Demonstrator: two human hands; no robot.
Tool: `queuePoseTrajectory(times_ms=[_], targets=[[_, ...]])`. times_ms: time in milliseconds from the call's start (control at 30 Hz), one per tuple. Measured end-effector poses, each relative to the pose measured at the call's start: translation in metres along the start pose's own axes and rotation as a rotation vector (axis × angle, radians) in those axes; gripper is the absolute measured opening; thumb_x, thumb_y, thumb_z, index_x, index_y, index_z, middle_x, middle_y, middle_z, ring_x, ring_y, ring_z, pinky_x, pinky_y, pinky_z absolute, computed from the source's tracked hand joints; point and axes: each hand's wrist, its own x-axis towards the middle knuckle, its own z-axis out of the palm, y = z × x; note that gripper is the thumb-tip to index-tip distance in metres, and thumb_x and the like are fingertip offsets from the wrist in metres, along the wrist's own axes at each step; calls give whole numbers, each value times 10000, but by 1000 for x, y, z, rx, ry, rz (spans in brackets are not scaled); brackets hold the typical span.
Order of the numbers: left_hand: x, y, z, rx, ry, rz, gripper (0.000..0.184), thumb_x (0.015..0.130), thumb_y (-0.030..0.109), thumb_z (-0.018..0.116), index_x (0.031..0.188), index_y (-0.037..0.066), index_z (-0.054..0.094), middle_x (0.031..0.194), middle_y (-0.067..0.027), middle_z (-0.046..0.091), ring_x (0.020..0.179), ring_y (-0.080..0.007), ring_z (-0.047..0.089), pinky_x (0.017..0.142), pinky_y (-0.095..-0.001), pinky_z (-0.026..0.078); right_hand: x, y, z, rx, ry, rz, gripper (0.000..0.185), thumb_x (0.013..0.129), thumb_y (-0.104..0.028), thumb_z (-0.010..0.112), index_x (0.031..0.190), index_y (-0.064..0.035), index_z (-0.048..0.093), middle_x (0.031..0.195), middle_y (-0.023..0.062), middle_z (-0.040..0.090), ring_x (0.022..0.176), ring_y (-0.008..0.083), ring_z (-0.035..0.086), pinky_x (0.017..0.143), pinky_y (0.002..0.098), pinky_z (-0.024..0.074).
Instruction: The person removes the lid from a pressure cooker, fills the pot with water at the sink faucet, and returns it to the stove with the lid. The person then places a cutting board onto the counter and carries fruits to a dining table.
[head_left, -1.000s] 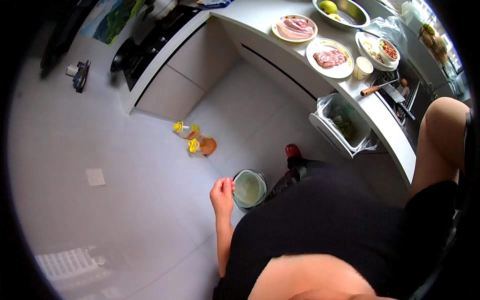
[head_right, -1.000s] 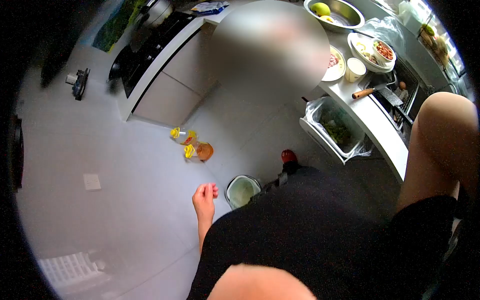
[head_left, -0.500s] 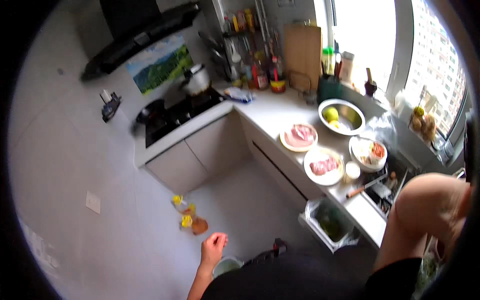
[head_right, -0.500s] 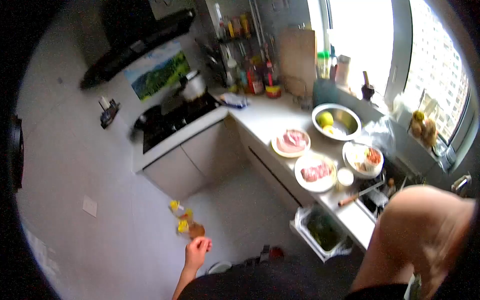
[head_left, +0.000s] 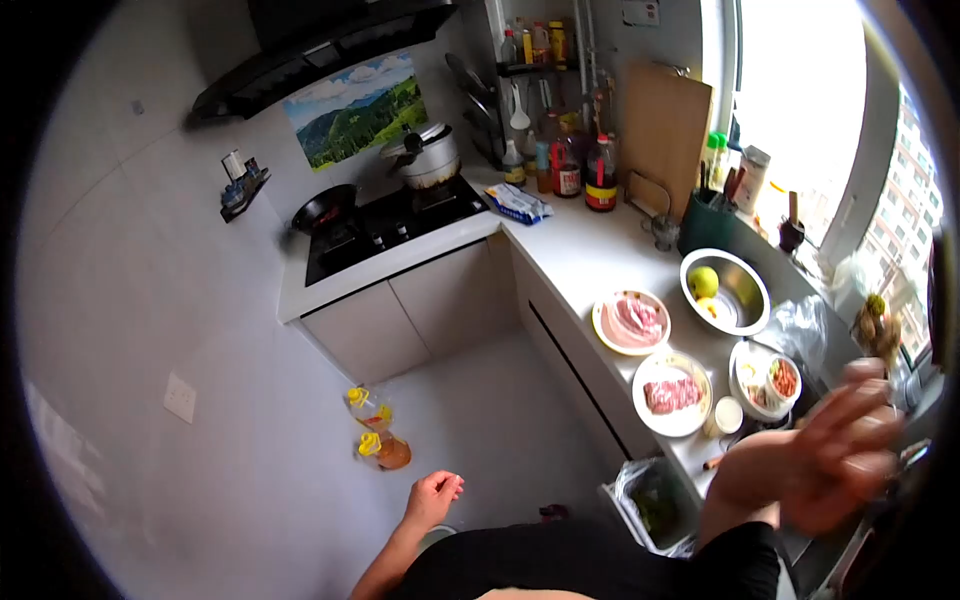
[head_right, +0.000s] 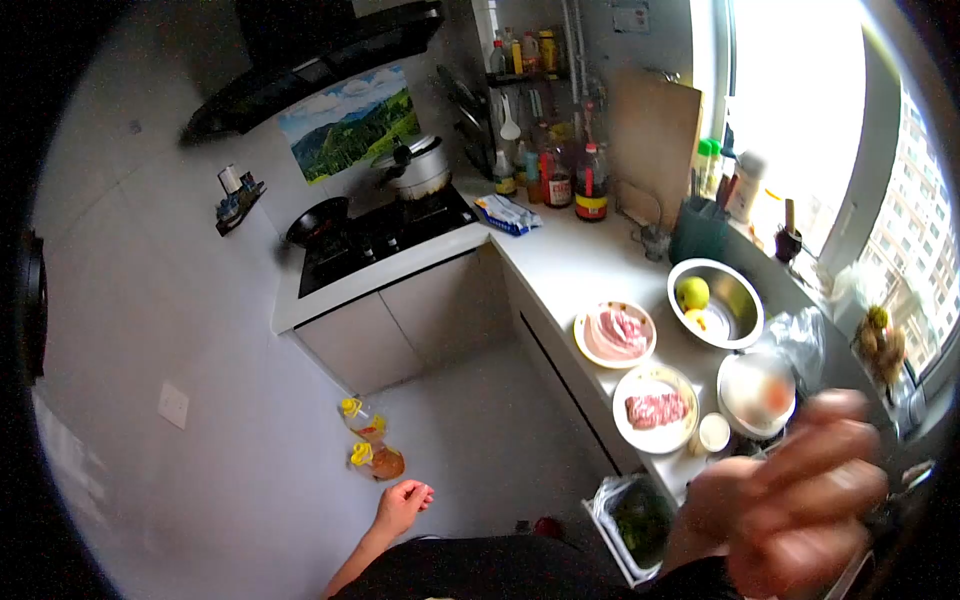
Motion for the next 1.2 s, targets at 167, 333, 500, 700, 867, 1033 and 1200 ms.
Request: queuePoseTrajectory(times_ms=[167,333,500,700,867,1033,1200], targets=[[69,47,-17,24,22,101,190,896,145,495,880,-14,599,753,-51,614,675,-98,578,624,-232,487,-100,85,70,333,-13,967,179,836,-69,475,825,29,624,683,74,572,620,141,524,600,246,424],[131,47,-55,-14,126,62,193,888,155,504,870,-15,594,746,-54,619,663,-100,581,614,-236,482,-241,136,190,771,-330,1476,188,884,-127,518,902,26,626,823,54,614,763,108,554,712,248,451],[213,26,-115,6,216,60,190,882,154,513,871,-17,594,736,-54,626,665,-95,587,614,-230,476,-275,164,283,835,-661,1657,217,906,-131,479,920,41,609,883,74,620,807,126,558,769,272,453],[335,62,-193,-185,42,91,235,918,212,477,949,2,579,821,-46,598,720,-99,558,653,-233,476,-275,229,378,818,-686,1745,249,917,-176,472,955,26,611,921,77,621,854,146,570,790,296,459],[465,115,-218,-282,-149,118,364,931,304,439,1178,37,462,1069,-92,545,861,-138,562,684,-252,473,-263,291,437,653,-672,1584,279,920,-216,476,932,30,607,875,80,625,808,143,579,753,297,470],[604,177,-214,-524,-219,147,642,900,453,431,1336,20,244,1291,-172,392,1041,-222,518,766,-342,480,-263,352,480,585,-771,1661,256,916,-196,473,910,22,607,817,64,612,812,140,560,770,270,447],[731,217,-223,-953,-150,-53,970,731,563,618,1334,-50,170,1293,-244,356,1080,-317,503,844,-408,470,-262,438,528,681,-738,1633,250,915,-197,479,890,19,604,818,65,602,771,133,542,741,265,429]])
